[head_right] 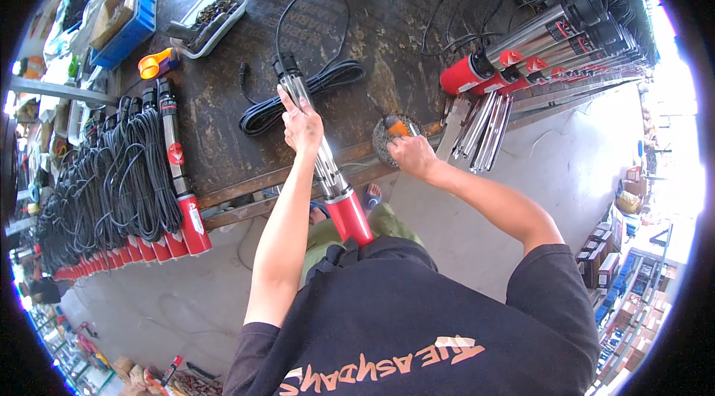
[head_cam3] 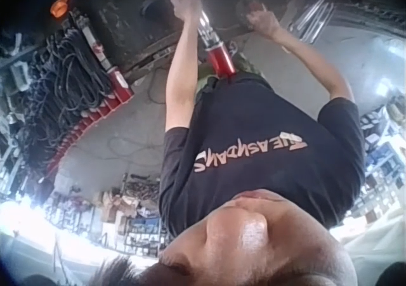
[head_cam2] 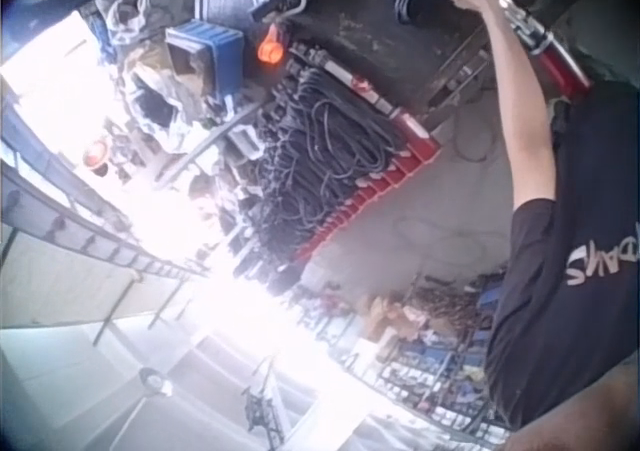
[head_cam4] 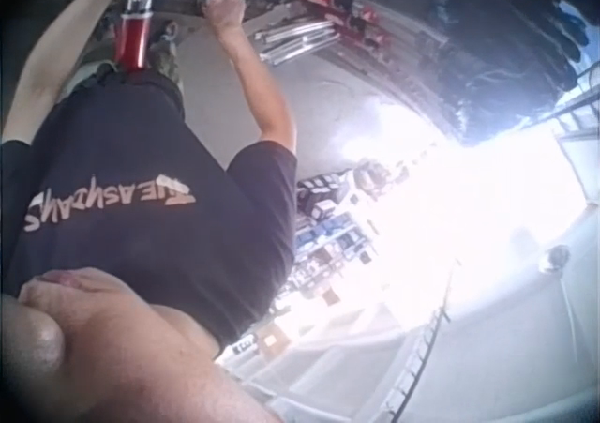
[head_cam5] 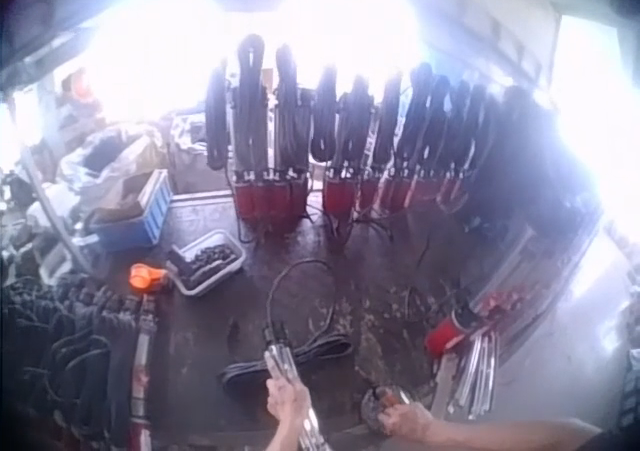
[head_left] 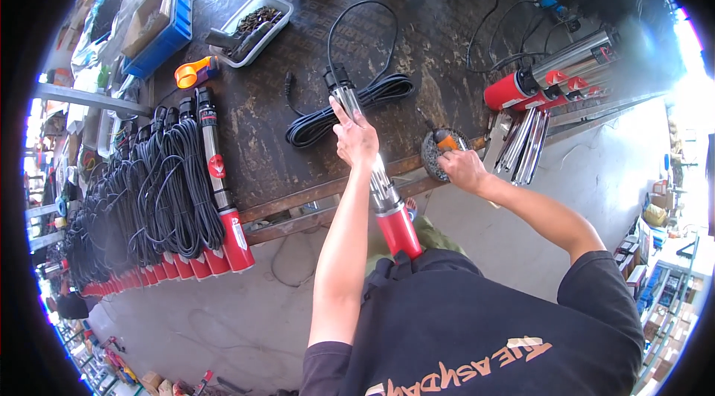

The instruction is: The person attaches metal tubes and components to water pump bodies using an air-powered screwdriver and sets the finished assemblies into rows.

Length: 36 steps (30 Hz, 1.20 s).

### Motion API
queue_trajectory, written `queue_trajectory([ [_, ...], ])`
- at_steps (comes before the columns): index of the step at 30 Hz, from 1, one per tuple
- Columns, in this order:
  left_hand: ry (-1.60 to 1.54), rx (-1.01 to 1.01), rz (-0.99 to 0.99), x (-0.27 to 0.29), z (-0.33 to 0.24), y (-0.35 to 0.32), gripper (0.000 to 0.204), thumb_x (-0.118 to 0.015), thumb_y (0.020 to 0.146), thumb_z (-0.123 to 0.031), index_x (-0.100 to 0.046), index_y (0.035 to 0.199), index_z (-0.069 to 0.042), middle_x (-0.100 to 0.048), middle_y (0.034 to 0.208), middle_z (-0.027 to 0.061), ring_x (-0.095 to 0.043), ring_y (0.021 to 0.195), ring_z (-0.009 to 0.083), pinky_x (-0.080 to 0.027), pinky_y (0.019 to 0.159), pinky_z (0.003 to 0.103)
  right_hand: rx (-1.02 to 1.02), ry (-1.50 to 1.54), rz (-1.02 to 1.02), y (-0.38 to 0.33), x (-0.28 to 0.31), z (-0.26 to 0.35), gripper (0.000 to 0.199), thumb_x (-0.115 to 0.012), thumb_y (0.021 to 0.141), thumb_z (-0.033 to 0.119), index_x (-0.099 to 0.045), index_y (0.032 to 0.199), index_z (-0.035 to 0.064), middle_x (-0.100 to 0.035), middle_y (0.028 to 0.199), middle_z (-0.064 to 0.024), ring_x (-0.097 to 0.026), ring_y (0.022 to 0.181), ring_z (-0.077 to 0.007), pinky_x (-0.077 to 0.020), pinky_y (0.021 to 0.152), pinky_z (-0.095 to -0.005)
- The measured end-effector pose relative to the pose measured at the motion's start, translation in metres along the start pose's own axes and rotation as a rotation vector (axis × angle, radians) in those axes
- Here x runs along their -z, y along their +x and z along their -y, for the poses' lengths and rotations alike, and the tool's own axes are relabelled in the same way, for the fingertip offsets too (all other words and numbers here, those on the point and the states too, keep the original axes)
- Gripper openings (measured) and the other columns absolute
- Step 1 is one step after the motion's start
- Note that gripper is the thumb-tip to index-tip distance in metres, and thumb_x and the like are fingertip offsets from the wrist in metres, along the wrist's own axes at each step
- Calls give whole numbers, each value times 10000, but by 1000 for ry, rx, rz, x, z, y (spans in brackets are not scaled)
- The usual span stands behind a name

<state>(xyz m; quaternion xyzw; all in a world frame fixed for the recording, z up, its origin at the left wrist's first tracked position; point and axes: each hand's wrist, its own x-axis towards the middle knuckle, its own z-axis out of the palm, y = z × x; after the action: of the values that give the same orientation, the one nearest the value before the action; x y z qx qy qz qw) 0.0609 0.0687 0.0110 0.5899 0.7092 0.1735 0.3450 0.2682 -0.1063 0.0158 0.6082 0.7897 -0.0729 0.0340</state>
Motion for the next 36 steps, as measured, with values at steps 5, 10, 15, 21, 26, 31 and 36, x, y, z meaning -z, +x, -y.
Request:
queue_trajectory([
  [5, -26, 14, -29, 0, -1, -1, 686, -414, 1040, -417, -64, 1615, -291, -600, 1091, 258, -664, 924, 447, -511, 843, 549, -14, 33, 70, 7, 8, 5, 49, -595, 771, 80, -621, 804, 55, -675, 817, -127, -702, 799, -323, -570, 670, -434],
  [10, -35, 3, -45, -1, -3, 0, 675, -431, 1033, -404, -104, 1610, -282, -599, 1080, 256, -660, 910, 449, -512, 825, 552, -101, 202, 69, 17, 12, -1, 107, -673, 817, 161, -681, 819, 54, -675, 754, -172, -696, 748, -353, -558, 661, -457],
  [15, -24, -18, -70, -1, 4, 1, 696, -465, 1022, -373, -117, 1612, -252, -597, 1062, 257, -660, 861, 449, -529, 774, 547, -311, 746, -131, 79, 61, 14, 189, -704, 844, 206, -768, 944, 59, -710, 778, -178, -716, 691, -274, -559, 660, -372],
  [21, -20, -23, -56, -4, 1, 3, 676, -444, 1033, -381, -131, 1609, -218, -596, 1083, 265, -663, 860, 448, -544, 784, 542, -199, 1009, -313, 194, 87, 39, 137, -699, 886, 79, -730, 954, -36, -722, 777, -94, -675, 682, -106, -519, 614, -256],
  [26, 19, -41, -70, -2, -2, 3, 642, -437, 1042, -397, -174, 1594, -202, -602, 1026, 242, -677, 816, 420, -559, 729, 518, -24, 621, -286, 263, 77, 40, 175, -737, 765, 199, -788, 893, 90, -723, 840, -136, -704, 792, -289, -550, 724, -370],
  [31, -3, -36, -62, -2, 1, 4, 682, -429, 1045, -404, -103, 1611, -205, -598, 1036, 261, -678, 817, 426, -558, 724, 517, -100, 541, -278, 277, 76, 52, 187, -737, 750, 229, -797, 869, 97, -724, 835, -144, -707, 799, -299, -557, 738, -387],
  [36, -7, -77, -77, 0, 5, 3, 697, -445, 1043, -354, -75, 1618, -217, -586, 1032, 244, -684, 774, 398, -566, 682, 500, -191, 743, -419, 266, 73, 41, 194, -673, 854, 154, -778, 979, 50, -738, 840, -148, -733, 762, -261, -584, 715, -361],
])
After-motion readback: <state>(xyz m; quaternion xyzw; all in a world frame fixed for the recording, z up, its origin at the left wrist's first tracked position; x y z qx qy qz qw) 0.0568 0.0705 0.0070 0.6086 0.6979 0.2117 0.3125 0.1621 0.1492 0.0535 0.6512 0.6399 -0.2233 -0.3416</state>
